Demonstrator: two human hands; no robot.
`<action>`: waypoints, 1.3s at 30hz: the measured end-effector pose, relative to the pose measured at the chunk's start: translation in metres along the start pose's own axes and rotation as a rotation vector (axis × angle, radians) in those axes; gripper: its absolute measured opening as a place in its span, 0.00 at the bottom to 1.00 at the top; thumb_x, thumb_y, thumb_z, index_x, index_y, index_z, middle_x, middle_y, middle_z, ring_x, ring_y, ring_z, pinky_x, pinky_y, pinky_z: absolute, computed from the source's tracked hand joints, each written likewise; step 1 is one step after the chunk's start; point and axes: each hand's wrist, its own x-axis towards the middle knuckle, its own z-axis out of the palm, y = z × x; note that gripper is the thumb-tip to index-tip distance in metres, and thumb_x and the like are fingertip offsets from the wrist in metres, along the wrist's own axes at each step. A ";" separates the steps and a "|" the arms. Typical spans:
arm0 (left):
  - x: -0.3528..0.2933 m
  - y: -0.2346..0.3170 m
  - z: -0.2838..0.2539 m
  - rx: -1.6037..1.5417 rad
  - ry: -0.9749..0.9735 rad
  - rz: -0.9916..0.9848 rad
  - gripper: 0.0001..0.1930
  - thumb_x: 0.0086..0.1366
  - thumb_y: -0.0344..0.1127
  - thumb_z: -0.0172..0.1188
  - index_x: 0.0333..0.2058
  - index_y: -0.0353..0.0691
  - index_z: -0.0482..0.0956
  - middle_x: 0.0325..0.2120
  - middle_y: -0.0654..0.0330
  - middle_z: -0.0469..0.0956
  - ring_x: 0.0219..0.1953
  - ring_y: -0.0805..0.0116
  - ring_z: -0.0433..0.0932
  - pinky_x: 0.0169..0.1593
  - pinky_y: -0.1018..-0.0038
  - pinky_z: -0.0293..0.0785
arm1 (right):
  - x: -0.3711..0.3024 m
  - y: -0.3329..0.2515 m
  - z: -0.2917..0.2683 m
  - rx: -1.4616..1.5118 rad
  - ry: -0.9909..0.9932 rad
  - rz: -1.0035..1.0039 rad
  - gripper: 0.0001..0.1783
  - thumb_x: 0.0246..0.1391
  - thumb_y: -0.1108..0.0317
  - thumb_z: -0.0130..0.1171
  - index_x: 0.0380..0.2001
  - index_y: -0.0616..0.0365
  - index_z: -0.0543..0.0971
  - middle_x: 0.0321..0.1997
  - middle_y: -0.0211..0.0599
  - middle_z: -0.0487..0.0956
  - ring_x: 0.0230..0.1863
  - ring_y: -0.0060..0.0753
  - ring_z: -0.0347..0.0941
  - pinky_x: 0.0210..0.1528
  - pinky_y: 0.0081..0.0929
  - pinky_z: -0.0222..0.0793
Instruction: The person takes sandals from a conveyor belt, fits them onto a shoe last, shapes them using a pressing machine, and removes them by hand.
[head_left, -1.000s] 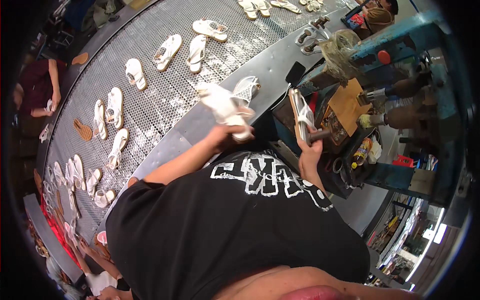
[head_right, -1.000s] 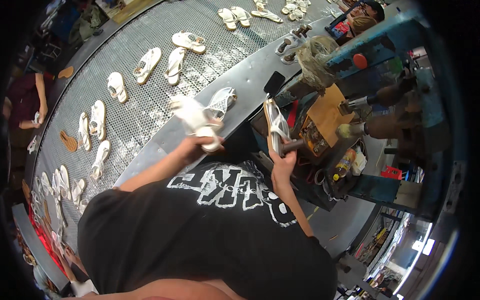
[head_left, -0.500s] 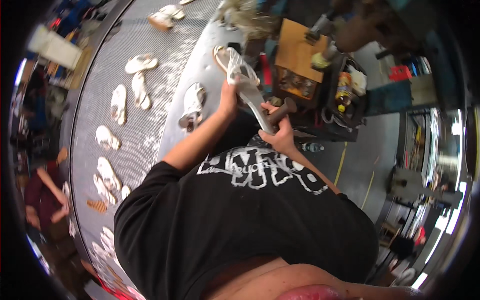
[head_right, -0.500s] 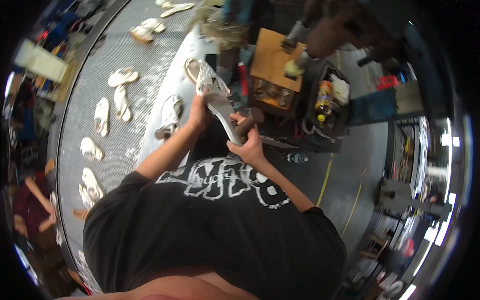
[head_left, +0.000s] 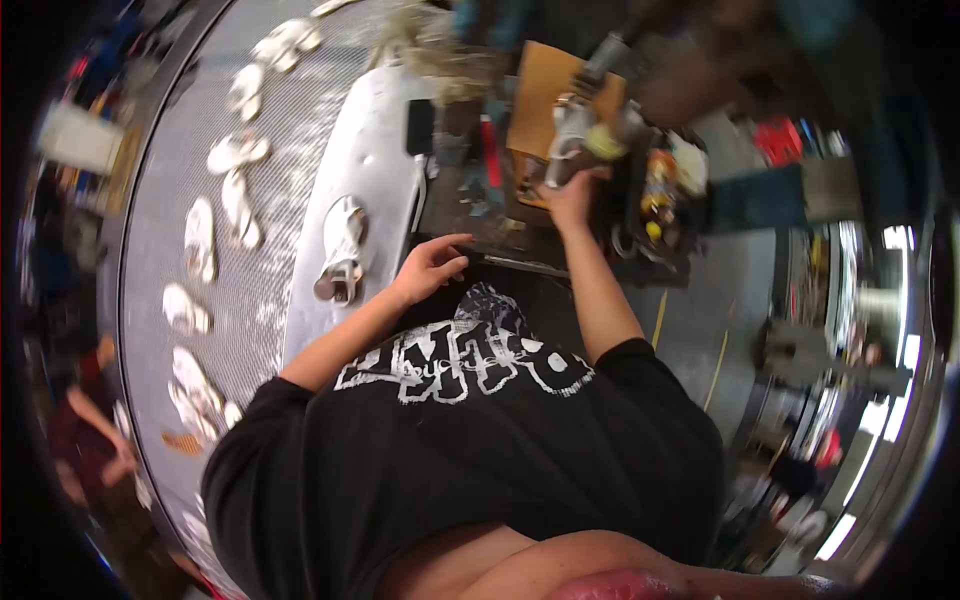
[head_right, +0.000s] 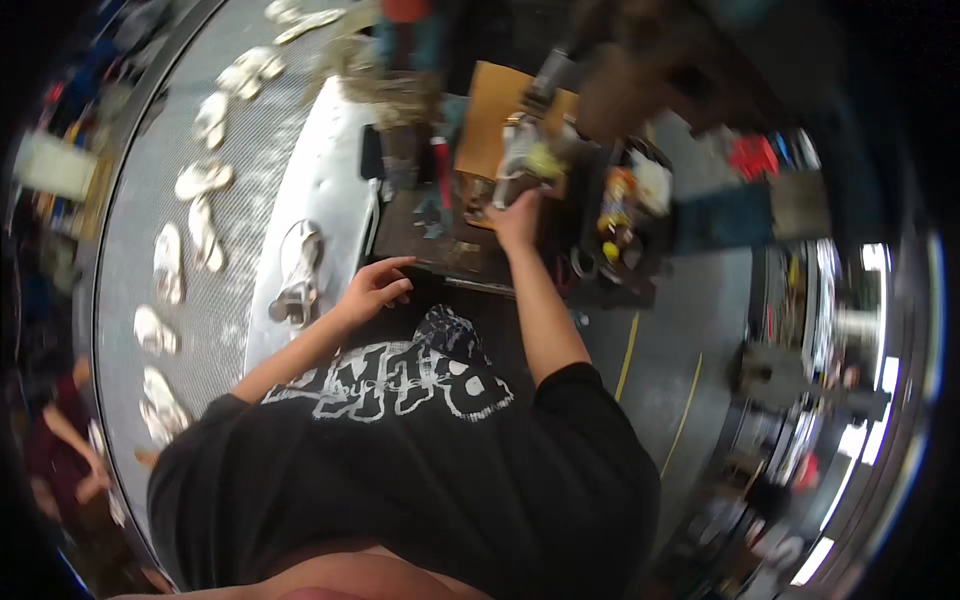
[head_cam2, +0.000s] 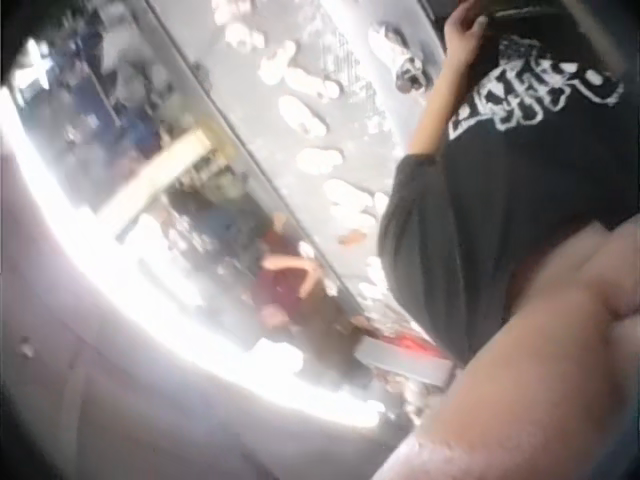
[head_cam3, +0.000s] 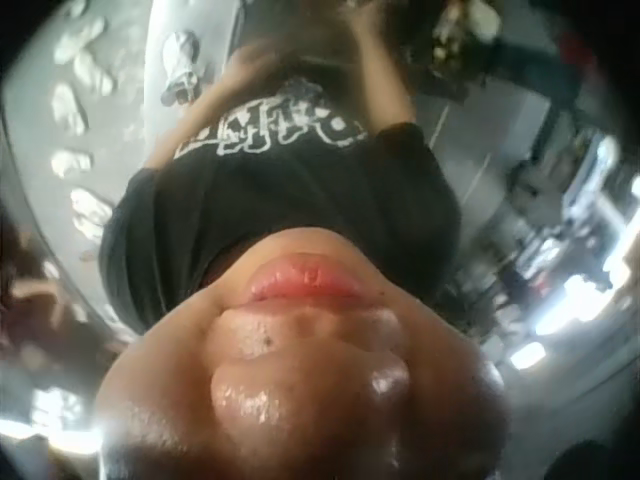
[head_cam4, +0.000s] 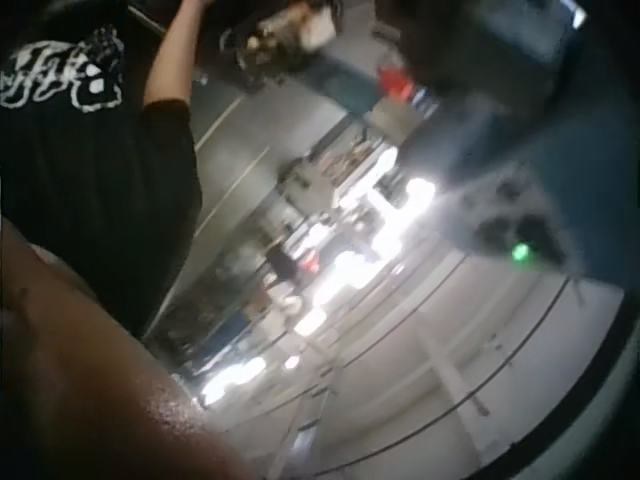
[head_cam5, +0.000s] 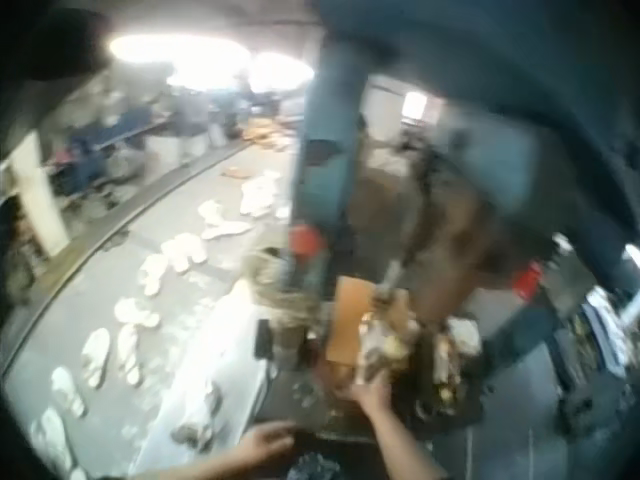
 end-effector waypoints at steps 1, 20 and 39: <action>-0.005 -0.004 -0.013 -0.054 0.084 -0.002 0.21 0.63 0.32 0.57 0.56 0.42 0.71 0.27 0.65 0.77 0.26 0.79 0.75 0.28 0.80 0.70 | 0.012 0.010 0.000 -0.018 0.002 -0.024 0.40 0.33 0.62 0.71 0.49 0.69 0.65 0.49 0.57 0.71 0.52 0.54 0.68 0.54 0.40 0.62; 0.012 -0.046 -0.411 1.380 0.629 -0.317 0.32 0.49 0.52 0.64 0.52 0.44 0.71 0.57 0.53 0.66 0.58 0.52 0.65 0.58 0.54 0.63 | -0.008 -0.026 -0.017 -0.159 0.313 -0.016 0.34 0.46 0.56 0.68 0.45 0.71 0.65 0.43 0.58 0.74 0.46 0.55 0.73 0.47 0.42 0.68; -0.172 -0.124 -0.431 0.560 1.488 -0.624 0.39 0.48 0.50 0.69 0.53 0.33 0.65 0.49 0.45 0.71 0.53 0.47 0.68 0.57 0.60 0.64 | -0.019 -0.001 0.024 0.134 0.307 -0.075 0.42 0.36 0.75 0.71 0.56 0.68 0.60 0.57 0.51 0.68 0.53 0.45 0.68 0.57 0.34 0.63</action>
